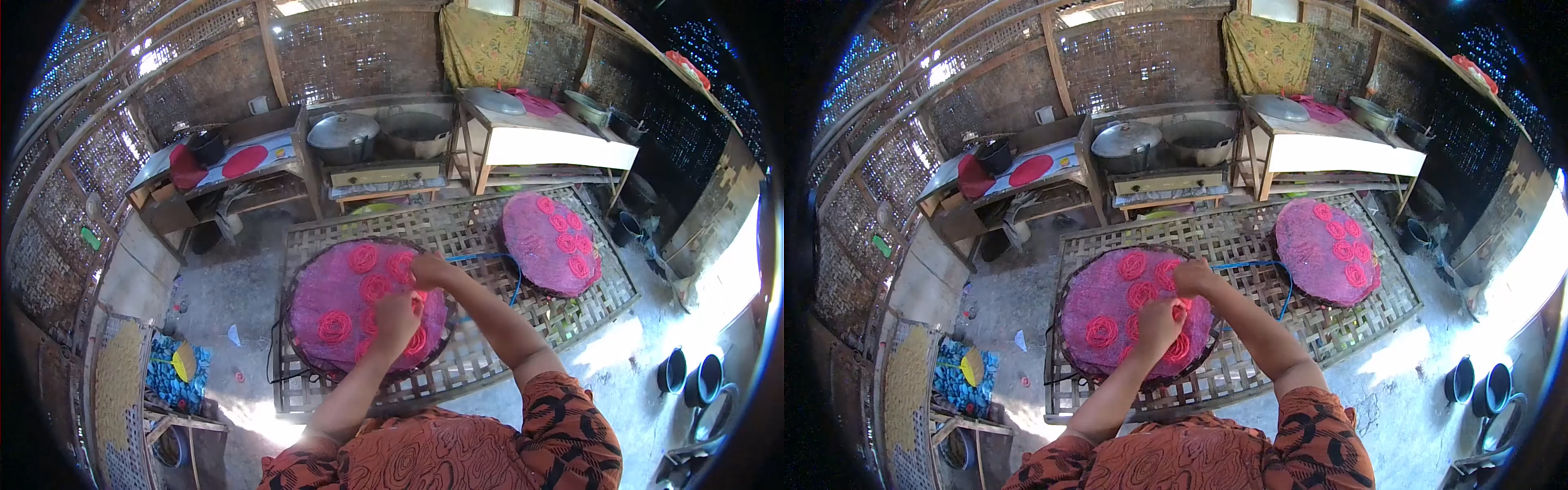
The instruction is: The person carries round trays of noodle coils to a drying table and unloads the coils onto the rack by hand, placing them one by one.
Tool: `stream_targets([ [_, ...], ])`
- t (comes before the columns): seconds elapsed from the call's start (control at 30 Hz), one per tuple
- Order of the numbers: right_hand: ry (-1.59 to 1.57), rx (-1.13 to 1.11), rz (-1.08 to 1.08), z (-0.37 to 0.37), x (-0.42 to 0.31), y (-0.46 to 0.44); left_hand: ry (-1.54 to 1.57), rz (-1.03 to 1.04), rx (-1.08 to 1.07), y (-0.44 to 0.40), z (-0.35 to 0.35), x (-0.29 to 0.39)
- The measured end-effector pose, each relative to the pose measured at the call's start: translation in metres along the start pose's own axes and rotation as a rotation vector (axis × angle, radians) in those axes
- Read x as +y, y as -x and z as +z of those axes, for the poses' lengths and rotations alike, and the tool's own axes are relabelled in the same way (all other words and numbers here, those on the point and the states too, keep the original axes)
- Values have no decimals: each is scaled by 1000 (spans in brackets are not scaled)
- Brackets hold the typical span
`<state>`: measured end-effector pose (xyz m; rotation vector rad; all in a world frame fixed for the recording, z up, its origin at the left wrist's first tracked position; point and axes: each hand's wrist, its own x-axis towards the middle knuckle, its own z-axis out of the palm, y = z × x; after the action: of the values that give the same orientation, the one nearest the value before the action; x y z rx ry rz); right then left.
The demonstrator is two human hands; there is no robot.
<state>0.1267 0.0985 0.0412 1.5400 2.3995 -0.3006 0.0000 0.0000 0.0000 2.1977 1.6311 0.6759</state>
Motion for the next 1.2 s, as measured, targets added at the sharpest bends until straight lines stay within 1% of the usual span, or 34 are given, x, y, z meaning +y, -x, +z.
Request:
stream_targets([
  [0.07, 13, 109, -19, 6, 2, -5, -170, 76, 64, 13, -2, 12],
  [0.1, 16, 97, -21, 12, 5, -3, -161, 68, 59, 20, 1, 21],
  [0.17, -25, 218, -13, 17, 5, -1, -390, 210, 92, 29, -1, 31],
  [0.2, -29, 218, -16, 16, 4, 4, -411, 252, 92, 34, 1, 32],
  [0.33, -157, 211, -62, 15, 10, 21, -361, 264, 64, 43, 9, 34],
  [0.37, -206, 200, -66, 16, 11, 24, -337, 280, 88, 45, 9, 34],
  [0.5, -220, 158, -102, 21, 17, 29, -238, 326, 172, 54, 3, 33],
  [0.57, -291, 229, -107, 31, 23, 21, -244, 313, 176, 58, -8, 30],
  [0.63, -329, 231, -86, 27, 25, 24, -247, 300, 176, 57, -13, 22],
  [0.7, -366, 229, -68, 26, 23, 26, -300, 219, 120, 54, -14, 11],
  [0.73, -317, 248, -40, 26, 22, 25, -272, 186, 41, 53, -18, 8],
  [0.77, -267, 267, -12, 26, 21, 25, -271, 186, 41, 54, -23, 5],
  [0.8, -265, 267, -10, 29, 23, 24, -202, 191, 93, 55, -33, 6],
  [0.83, -229, 361, -16, 36, 26, 24, -130, 196, 146, 57, -44, 5],
  [0.87, -192, 455, -22, 43, 31, 25, -127, 197, 145, 58, -57, 1],
  [0.9, -194, 455, -18, 43, 33, 36, -45, 193, 220, 59, -73, -8],
  [0.93, -284, 606, 24, 36, 32, 56, 37, 189, 293, 62, -90, -19],
  [0.97, -373, 758, 69, 31, 32, 76, 40, 156, 333, 68, -108, -34],
  [1.0, -546, 791, 104, 33, 35, 95, 43, 126, 373, 75, -127, -51],
  [1.07, -861, 855, 169, 58, 43, 132, 237, -38, 412, 101, -164, -81],
  [1.1, -999, 892, 199, 77, 45, 152, 101, -82, 504, 116, -162, -121],
  [1.13, -1031, 829, 310, 96, 45, 174, 62, -207, 521, 132, -176, -130],
  [1.17, -1062, 765, 424, 114, 45, 195, 98, -329, 553, 148, -182, -147],
  [1.2, -1058, 792, 458, 135, 45, 214, 97, -364, 583, 163, -184, -173],
])
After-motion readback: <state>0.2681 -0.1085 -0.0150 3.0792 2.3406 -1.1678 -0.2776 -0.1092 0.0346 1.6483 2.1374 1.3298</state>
